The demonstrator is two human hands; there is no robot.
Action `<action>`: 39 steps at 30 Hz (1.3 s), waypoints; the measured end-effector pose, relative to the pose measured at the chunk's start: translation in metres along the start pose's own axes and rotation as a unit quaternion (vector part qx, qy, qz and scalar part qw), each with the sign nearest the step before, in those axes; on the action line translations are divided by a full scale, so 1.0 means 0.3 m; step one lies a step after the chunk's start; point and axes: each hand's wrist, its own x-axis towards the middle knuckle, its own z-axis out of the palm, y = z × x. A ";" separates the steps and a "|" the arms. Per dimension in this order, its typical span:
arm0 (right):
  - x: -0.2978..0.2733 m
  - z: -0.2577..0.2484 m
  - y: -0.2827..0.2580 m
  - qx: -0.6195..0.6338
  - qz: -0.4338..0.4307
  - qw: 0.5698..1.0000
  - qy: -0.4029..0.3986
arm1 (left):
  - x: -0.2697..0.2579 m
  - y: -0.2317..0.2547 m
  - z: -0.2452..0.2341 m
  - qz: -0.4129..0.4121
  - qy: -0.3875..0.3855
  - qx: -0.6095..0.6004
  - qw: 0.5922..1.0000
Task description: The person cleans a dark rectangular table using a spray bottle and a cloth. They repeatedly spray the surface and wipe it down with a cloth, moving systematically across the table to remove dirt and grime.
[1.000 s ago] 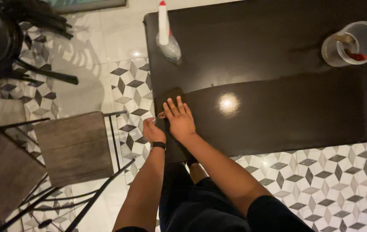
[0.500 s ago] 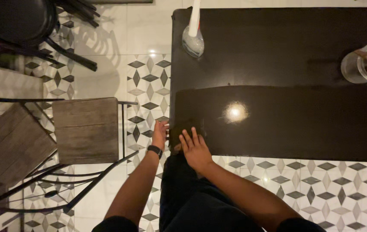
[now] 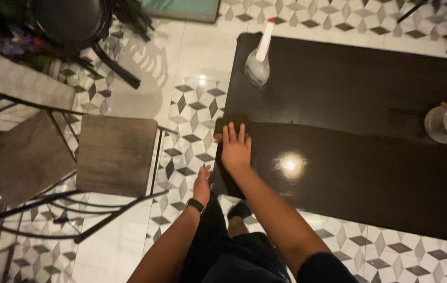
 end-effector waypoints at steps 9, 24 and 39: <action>-0.595 -0.119 -0.122 0.006 -0.091 0.988 -0.122 | 0.099 0.127 -0.050 0.212 -0.057 0.313 0.924; -0.544 -0.109 -0.292 -0.067 0.156 0.979 -0.111 | 0.225 0.246 -0.097 0.117 -0.192 0.365 0.903; -0.760 -0.147 -0.202 -0.001 0.256 0.967 -0.013 | 0.246 0.240 -0.103 0.229 -0.179 0.510 0.810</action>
